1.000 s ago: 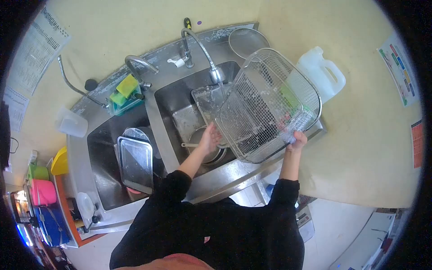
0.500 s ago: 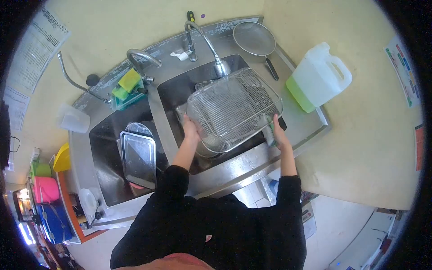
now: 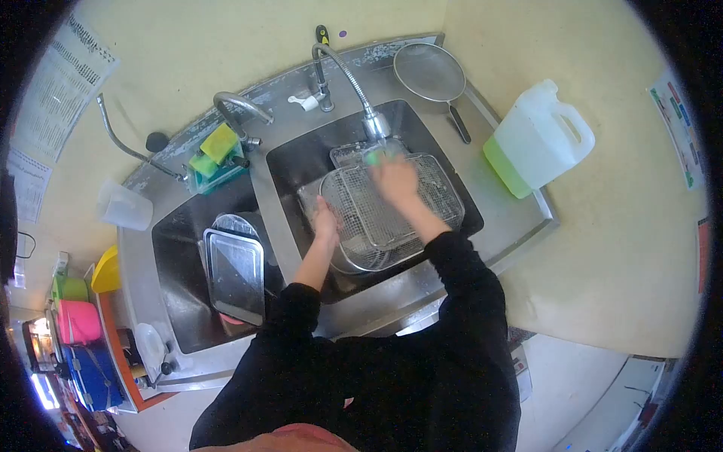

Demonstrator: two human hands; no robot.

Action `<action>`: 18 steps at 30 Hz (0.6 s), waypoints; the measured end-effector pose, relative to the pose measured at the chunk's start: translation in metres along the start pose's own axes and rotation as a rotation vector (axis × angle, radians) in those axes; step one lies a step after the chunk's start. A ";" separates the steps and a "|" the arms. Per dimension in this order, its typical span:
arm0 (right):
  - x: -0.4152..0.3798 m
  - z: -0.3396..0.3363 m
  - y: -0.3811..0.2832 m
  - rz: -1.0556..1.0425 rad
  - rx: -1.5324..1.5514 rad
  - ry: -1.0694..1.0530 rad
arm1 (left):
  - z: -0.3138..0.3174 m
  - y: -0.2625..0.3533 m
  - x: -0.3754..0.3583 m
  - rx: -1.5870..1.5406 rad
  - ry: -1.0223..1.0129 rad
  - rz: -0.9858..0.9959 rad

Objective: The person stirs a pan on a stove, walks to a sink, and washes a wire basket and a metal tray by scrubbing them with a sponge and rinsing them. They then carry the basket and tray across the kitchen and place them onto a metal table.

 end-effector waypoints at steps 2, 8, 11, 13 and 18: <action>-0.019 -0.006 -0.041 -0.182 -0.001 0.076 | -0.003 -0.003 0.000 0.001 0.010 -0.012; 0.017 0.025 0.083 0.071 -0.143 -0.027 | -0.018 0.026 0.010 0.029 -0.003 -0.023; 0.006 0.029 0.037 -0.038 -0.078 -0.011 | -0.007 0.034 0.017 0.039 -0.007 -0.003; -0.005 0.010 -0.012 -0.222 0.075 0.037 | 0.001 0.033 0.021 0.064 -0.013 -0.019; 0.009 0.062 0.075 0.032 0.069 -0.083 | -0.002 0.042 0.022 0.121 0.002 -0.034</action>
Point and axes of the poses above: each hand's wrist, its own x-axis towards the middle knuckle, its own z-axis out of the palm, y = z × x, the point moved 10 cm from there along x, towards the middle knuckle, and after that the axes turned 8 degrees about -x, right-handed, at the moved point
